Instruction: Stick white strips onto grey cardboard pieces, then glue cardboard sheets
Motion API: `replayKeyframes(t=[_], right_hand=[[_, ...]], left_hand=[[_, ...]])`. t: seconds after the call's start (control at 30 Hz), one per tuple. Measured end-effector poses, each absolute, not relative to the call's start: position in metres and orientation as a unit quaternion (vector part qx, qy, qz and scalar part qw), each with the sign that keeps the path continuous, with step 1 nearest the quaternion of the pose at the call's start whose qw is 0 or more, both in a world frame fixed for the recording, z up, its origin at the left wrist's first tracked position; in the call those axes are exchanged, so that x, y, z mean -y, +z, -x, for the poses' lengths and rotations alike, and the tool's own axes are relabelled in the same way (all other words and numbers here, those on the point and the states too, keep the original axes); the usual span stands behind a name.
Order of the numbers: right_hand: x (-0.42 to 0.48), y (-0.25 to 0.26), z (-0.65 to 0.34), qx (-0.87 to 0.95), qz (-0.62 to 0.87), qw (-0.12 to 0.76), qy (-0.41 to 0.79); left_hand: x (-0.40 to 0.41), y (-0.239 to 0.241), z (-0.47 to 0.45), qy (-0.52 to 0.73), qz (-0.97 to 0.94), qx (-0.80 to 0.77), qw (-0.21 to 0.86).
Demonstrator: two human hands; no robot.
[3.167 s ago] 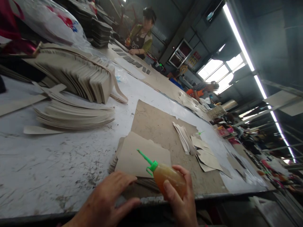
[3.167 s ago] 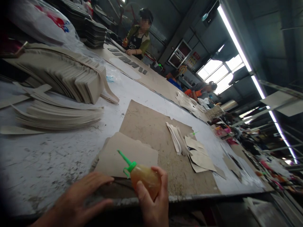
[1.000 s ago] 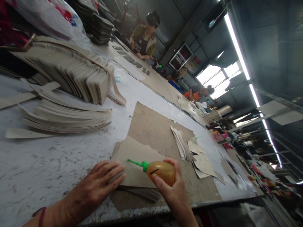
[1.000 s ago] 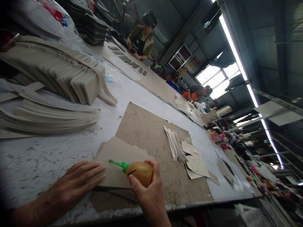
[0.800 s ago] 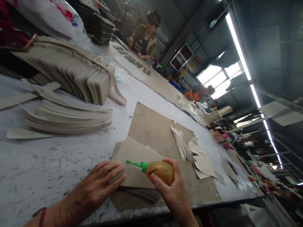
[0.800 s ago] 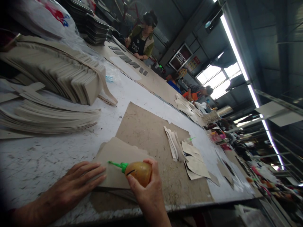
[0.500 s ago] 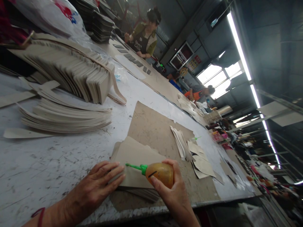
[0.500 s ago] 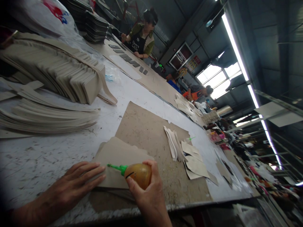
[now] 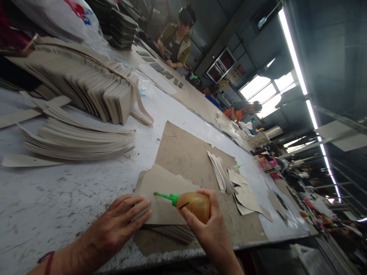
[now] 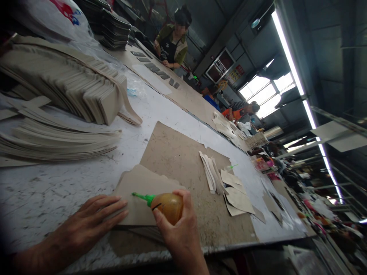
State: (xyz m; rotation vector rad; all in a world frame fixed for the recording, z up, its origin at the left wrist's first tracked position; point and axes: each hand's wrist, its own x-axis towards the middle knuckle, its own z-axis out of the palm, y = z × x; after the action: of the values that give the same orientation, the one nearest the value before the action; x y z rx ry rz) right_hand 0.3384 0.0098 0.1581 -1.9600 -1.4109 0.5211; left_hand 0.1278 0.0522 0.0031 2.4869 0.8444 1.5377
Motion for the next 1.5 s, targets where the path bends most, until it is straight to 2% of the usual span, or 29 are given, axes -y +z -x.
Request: replayKeyframes(t=[0.23,0.4,0.73,0.87,1.23,1.5], right_hand=[[-0.007,0.159,-0.334,0.553,0.734,0.335,0.209],[-0.001,0.163,-0.337,0.550,0.746,0.309,0.212],[-0.007,0.160,-0.339,0.569,0.741,0.319,0.157],[-0.010,0.158,-0.334,0.581,0.723,0.337,0.161],[-0.003,0.163,-0.333,0.585,0.721,0.314,0.199],[-0.004,0.164,-0.340,0.595,0.730,0.307,0.134]], left_hand=[[-0.054,0.007,-0.117,0.437,-0.862,-0.256,0.019],[-0.053,0.006,-0.118,0.461,-0.847,-0.261,0.036],[-0.051,0.002,-0.117,0.437,-0.859,-0.263,0.036],[-0.051,0.004,-0.115,0.434,-0.861,-0.264,0.028],[-0.051,0.001,-0.118,0.456,-0.850,-0.261,0.036],[-0.052,0.005,-0.114,0.433,-0.862,-0.263,0.024]])
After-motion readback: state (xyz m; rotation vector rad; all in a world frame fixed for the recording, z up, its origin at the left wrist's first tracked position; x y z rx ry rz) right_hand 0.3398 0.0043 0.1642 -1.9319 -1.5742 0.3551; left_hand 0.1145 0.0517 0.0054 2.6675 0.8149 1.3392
